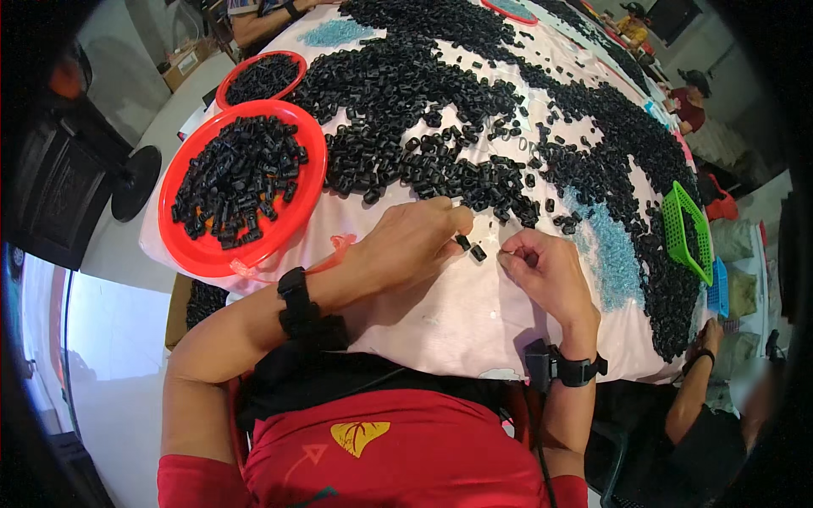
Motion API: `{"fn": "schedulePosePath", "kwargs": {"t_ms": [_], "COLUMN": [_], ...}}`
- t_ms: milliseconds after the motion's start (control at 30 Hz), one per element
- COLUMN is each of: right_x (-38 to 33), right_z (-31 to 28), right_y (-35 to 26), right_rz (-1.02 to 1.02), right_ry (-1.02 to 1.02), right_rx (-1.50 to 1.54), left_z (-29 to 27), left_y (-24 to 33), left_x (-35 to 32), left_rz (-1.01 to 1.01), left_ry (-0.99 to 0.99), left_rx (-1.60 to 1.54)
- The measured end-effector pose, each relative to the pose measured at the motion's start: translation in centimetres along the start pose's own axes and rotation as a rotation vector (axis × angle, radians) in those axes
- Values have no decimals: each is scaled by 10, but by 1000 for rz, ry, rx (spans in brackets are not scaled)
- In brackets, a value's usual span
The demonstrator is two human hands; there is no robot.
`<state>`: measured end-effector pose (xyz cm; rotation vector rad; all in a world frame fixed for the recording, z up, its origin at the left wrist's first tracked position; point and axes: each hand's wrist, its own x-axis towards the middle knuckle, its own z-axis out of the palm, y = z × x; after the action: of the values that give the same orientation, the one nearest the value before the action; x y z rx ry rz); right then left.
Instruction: Assembling small black plastic components by hand at a production table.
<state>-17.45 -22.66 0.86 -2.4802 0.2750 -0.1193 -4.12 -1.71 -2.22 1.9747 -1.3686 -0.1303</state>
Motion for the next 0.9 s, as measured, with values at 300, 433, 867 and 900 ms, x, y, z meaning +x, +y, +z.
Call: {"fn": "schedulePosePath", "kwargs": {"t_ms": [300, 433, 867, 900], "right_x": [-5, -2, 4, 4], "right_z": [-4, -3, 8, 10], "right_y": [-16, -18, -72, -73], "right_rz": [24, -29, -38, -37], "right_ry": [-71, -54, -96, -100], "right_rx": [-72, -117, 822, 824], "left_z": [7, 6, -82, -82], "left_y": [-9, -5, 25, 25], "left_x": [6, 11, -42, -47], "left_rz": [27, 96, -143, -166], "left_ry": [30, 62, -21, -72], "left_rx": [-72, -57, -525, -499]}}
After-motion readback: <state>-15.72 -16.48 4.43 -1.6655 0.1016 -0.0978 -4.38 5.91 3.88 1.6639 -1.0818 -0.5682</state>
